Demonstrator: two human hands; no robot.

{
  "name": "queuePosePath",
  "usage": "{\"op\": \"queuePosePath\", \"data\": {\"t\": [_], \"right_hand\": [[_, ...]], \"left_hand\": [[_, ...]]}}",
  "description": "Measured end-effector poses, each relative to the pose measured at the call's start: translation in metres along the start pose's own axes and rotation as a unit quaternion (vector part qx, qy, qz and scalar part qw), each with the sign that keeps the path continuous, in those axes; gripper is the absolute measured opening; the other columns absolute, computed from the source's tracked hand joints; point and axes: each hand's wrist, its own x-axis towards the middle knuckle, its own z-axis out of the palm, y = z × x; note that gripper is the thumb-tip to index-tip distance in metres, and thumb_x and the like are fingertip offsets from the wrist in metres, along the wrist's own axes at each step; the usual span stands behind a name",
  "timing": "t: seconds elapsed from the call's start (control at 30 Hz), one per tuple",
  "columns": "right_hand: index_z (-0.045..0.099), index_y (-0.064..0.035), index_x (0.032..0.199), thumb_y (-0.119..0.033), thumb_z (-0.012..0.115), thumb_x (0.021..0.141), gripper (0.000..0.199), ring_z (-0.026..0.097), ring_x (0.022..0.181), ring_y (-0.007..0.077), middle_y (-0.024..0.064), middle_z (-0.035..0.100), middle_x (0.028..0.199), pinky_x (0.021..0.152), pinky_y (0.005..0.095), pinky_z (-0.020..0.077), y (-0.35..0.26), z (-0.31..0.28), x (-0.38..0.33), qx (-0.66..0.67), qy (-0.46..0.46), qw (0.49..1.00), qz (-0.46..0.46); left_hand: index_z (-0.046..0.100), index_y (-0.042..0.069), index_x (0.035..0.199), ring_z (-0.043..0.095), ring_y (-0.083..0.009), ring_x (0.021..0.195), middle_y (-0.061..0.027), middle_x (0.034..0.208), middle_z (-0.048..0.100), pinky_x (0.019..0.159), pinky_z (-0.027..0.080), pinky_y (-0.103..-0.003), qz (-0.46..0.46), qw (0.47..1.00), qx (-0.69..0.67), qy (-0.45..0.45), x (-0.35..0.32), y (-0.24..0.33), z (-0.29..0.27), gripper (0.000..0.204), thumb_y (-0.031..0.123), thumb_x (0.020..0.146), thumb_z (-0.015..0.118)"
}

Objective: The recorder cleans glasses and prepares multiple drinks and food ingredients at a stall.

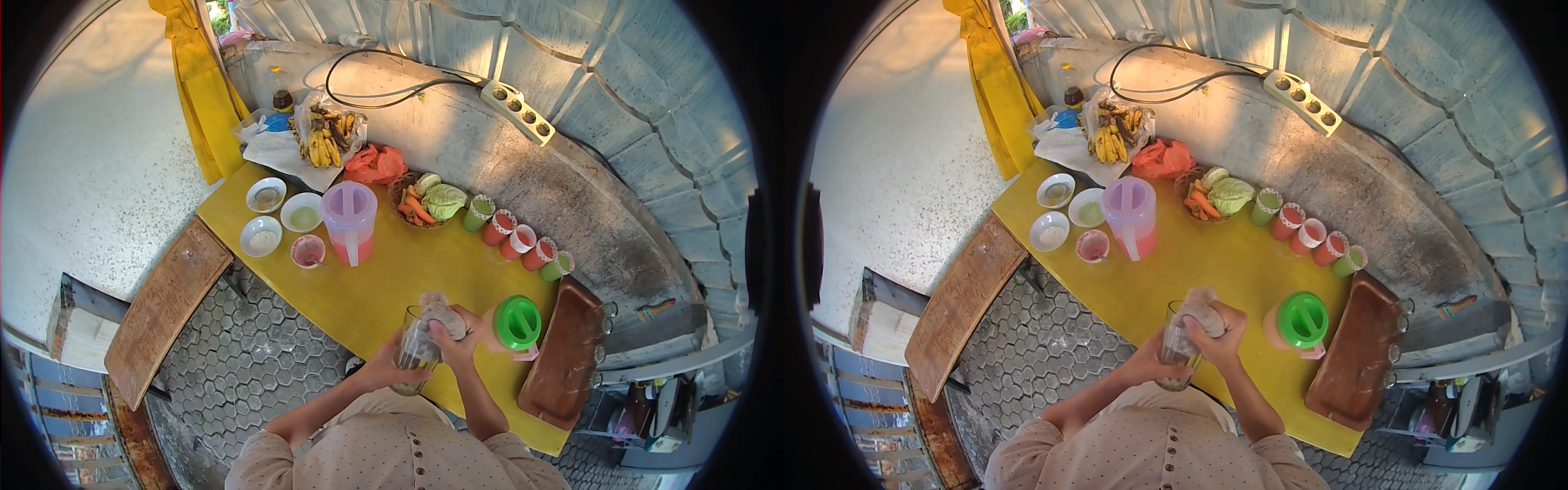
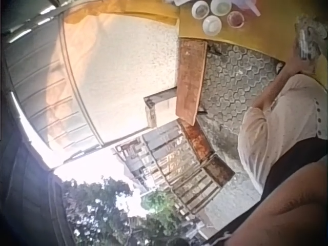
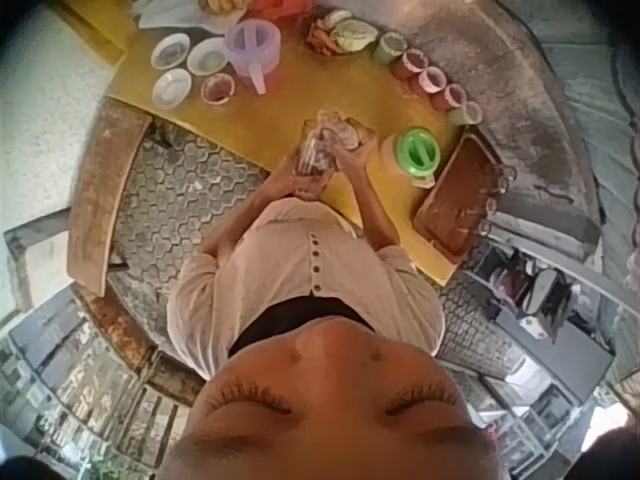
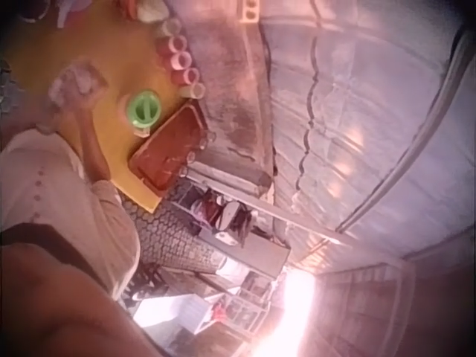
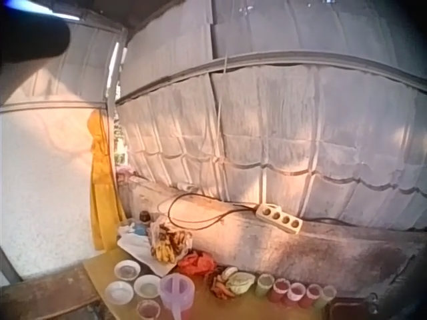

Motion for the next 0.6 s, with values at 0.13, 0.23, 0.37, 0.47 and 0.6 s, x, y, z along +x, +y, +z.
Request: {"op": "queuePosePath", "data": {"t": [0.13, 0.23, 0.37, 0.47, 0.6], "right_hand": [[0.059, -0.0004, 0.068, -0.016, 0.066, 0.07, 0.018, 0.049, 0.053, 0.0071, 0.0007, 0.053, 0.057, 0.049, 0.0218, 0.0391, 0.01, 0.013, -0.004, 0.221, 0.121, 0.964, 0.082], [0.059, -0.0006, 0.069, -0.016, 0.066, 0.071, 0.017, 0.049, 0.051, 0.0075, 0.001, 0.053, 0.056, 0.047, 0.0221, 0.0387, 0.019, 0.011, -0.002, 0.042, -0.123, 0.989, 0.065], [0.057, -0.0011, 0.067, -0.017, 0.065, 0.073, 0.019, 0.047, 0.049, 0.007, 0.0019, 0.052, 0.055, 0.045, 0.0236, 0.0374, 0.025, 0.028, -0.008, -0.306, -0.209, 0.916, -0.155], [0.057, -0.0007, 0.068, -0.019, 0.064, 0.073, 0.021, 0.047, 0.042, 0.0114, 0.0044, 0.05, 0.051, 0.042, 0.0267, 0.0369, 0.047, 0.034, -0.018, -0.057, -0.069, 0.993, 0.073], [0.055, -0.0018, 0.087, -0.023, 0.063, 0.074, 0.026, 0.054, 0.069, 0.0247, 0.0126, 0.056, 0.075, 0.061, 0.0357, 0.0417, 0.082, 0.045, -0.022, -0.195, 0.032, 0.98, 0.027]], "left_hand": [[0.033, 0.003, 0.12, 0.055, -0.0225, 0.091, -0.0104, 0.104, 0.052, 0.078, 0.046, -0.034, -0.159, 0.905, -0.373, -0.131, -0.011, 0.006, -0.003, 0.073, 0.023, 0.063, 0.074], [0.031, 0.001, 0.121, 0.058, -0.0283, 0.086, -0.0153, 0.1, 0.054, 0.075, 0.047, -0.037, -0.097, 0.987, -0.117, 0.043, -0.02, -0.019, -0.005, 0.077, 0.024, 0.062, 0.074], [0.028, 0.0, 0.121, 0.058, -0.0387, 0.08, -0.0261, 0.091, 0.055, 0.069, 0.047, -0.039, 0.024, 0.924, 0.318, 0.209, -0.038, -0.04, -0.006, 0.08, 0.026, 0.061, 0.073], [0.029, 0.0, 0.12, 0.058, -0.0388, 0.081, -0.0258, 0.09, 0.056, 0.068, 0.048, -0.039, -0.022, 0.902, 0.381, 0.2, -0.051, -0.047, -0.025, 0.08, 0.031, 0.061, 0.073], [0.028, -0.001, 0.118, 0.058, -0.0393, 0.08, -0.0263, 0.087, 0.057, 0.069, 0.048, -0.04, -0.064, 0.92, 0.306, 0.236, -0.082, -0.058, -0.059, 0.081, 0.034, 0.061, 0.073]]}}
